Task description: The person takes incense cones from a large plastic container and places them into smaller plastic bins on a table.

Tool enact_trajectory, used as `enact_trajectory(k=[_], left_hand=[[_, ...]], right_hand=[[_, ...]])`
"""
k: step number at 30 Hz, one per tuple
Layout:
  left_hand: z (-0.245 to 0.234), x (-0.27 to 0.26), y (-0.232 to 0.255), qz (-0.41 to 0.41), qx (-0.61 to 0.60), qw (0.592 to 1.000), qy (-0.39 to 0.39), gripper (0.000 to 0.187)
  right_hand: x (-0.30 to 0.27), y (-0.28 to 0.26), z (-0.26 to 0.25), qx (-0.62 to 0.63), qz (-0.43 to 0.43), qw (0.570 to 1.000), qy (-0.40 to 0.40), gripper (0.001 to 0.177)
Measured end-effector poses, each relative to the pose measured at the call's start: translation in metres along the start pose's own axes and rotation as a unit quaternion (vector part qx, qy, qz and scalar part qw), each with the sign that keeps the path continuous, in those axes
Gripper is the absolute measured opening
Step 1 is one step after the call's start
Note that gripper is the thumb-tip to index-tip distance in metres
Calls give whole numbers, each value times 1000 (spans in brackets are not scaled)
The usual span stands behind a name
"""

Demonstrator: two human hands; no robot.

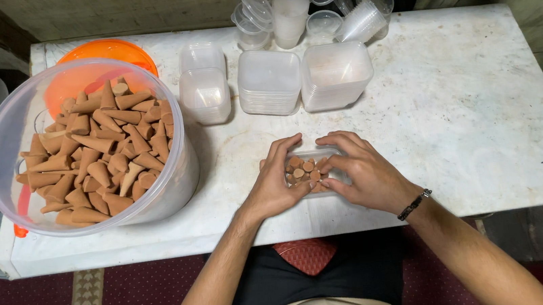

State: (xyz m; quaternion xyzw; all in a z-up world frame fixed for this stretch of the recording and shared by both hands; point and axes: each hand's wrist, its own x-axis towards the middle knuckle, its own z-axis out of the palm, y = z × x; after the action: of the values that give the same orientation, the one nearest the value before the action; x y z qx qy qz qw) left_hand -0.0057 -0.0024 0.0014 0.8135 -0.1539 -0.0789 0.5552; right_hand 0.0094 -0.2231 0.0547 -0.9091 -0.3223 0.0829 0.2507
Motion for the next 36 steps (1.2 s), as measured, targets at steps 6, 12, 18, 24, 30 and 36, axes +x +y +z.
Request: enact_trajectory(k=[6, 12, 18, 24, 30, 36], left_hand=[[-2, -2, 8, -8, -9, 1000, -2, 91], [-2, -3, 7, -4, -12, 1000, -1, 89], [-22, -20, 44, 34, 60, 996, 63, 75], [-66, -62, 104, 203, 90, 954, 201, 53], [-132, -108, 145, 231, 165, 916, 284, 44], [-209, -115, 135, 211, 288, 874, 329, 24]], right_hand=[[-1, 0, 0, -6, 1, 1000, 9, 14], [-3, -1, -4, 0, -14, 1000, 28, 13], [7, -22, -18, 26, -58, 994, 89, 16], [41, -80, -31, 91, -222, 952, 189, 14], [81, -147, -36, 119, -334, 914, 199, 17], [119, -169, -21, 145, -389, 891, 185, 26]])
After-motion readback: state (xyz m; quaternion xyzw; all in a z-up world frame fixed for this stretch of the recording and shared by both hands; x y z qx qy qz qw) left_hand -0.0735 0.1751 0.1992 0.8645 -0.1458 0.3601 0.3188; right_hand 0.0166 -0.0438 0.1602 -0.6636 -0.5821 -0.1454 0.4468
